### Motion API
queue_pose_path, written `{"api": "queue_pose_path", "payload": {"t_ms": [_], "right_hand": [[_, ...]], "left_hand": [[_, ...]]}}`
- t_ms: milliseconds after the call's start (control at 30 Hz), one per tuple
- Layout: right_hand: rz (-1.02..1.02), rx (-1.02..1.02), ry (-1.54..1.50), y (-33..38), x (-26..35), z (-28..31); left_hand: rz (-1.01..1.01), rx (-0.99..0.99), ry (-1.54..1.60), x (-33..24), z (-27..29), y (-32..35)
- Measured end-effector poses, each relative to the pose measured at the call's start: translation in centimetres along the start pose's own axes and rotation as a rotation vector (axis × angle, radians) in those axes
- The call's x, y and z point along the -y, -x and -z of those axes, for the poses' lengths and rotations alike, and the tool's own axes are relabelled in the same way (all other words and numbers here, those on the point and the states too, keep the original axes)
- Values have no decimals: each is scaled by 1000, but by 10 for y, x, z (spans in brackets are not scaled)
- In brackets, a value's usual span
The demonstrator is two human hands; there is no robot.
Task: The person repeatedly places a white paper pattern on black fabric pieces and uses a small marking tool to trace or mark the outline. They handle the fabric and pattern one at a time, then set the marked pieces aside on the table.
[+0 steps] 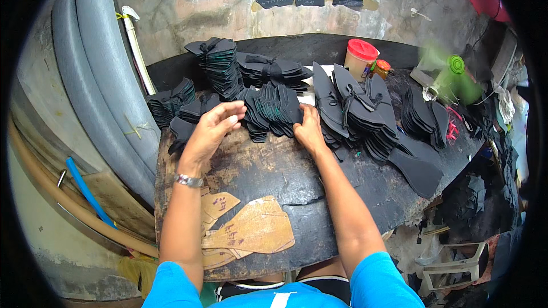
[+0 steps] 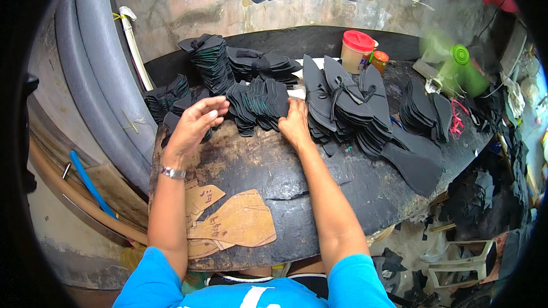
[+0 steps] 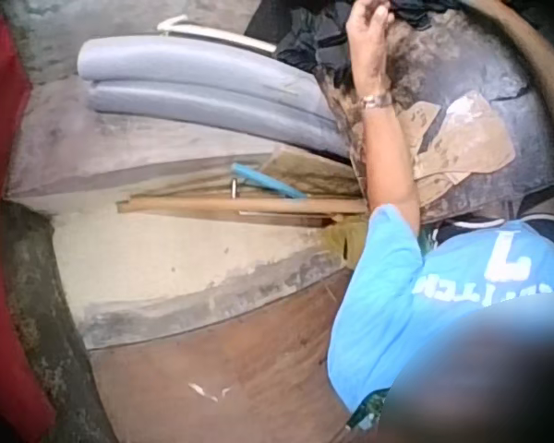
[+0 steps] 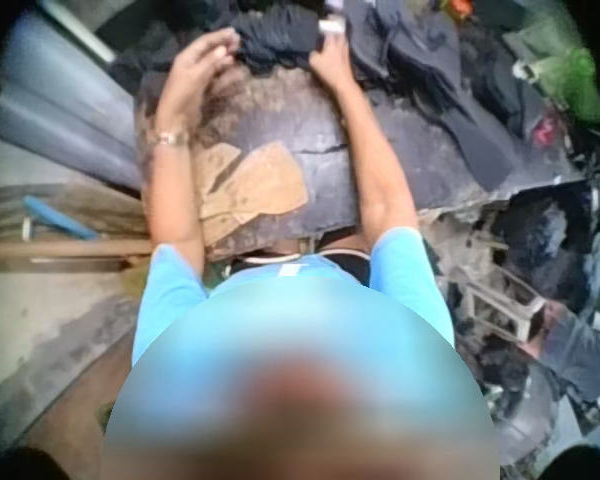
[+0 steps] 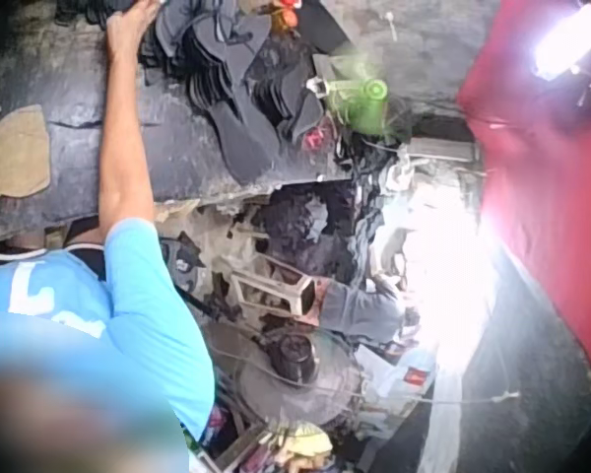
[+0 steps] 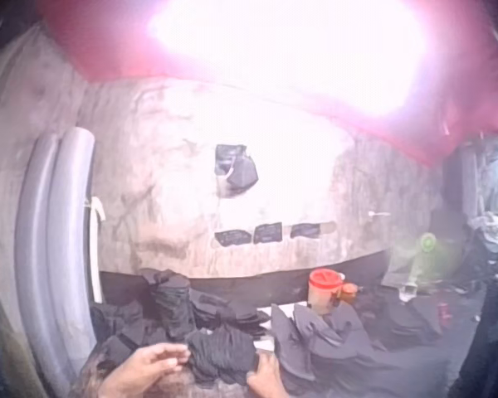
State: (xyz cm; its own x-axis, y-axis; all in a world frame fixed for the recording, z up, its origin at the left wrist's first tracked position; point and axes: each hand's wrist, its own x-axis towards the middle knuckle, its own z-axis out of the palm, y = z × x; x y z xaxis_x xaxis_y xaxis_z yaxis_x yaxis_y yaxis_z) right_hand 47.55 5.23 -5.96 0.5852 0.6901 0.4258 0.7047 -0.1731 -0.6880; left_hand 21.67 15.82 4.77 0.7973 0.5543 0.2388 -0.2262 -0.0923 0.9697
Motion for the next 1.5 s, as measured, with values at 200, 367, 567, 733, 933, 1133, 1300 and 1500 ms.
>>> {"api": "queue_pose_path", "payload": {"t_ms": [200,367,567,733,933,1133,1300,1500], "right_hand": [[-77,44,162,11,2,-23],[-17,-4,47,11,1,-15],[38,-17,50,13,1,-17],[70,19,148,12,3,-14],[85,108,218,12,7,-4],[103,108,263,13,5,-9],[86,130,268,13,4,-9],[51,138,259,12,6,-8]], "left_hand": [[343,-212,-452,3,10,-66],[552,-157,-663,41,-4,-64],[392,-574,-549,84,-33,-64],[184,-753,-595,106,-59,-68],[102,-724,-700,107,-69,-65],[-13,-570,-1420,72,-95,-41],[-80,-461,-1404,51,-86,-93],[211,-287,-1377,54,-96,-128]]}}
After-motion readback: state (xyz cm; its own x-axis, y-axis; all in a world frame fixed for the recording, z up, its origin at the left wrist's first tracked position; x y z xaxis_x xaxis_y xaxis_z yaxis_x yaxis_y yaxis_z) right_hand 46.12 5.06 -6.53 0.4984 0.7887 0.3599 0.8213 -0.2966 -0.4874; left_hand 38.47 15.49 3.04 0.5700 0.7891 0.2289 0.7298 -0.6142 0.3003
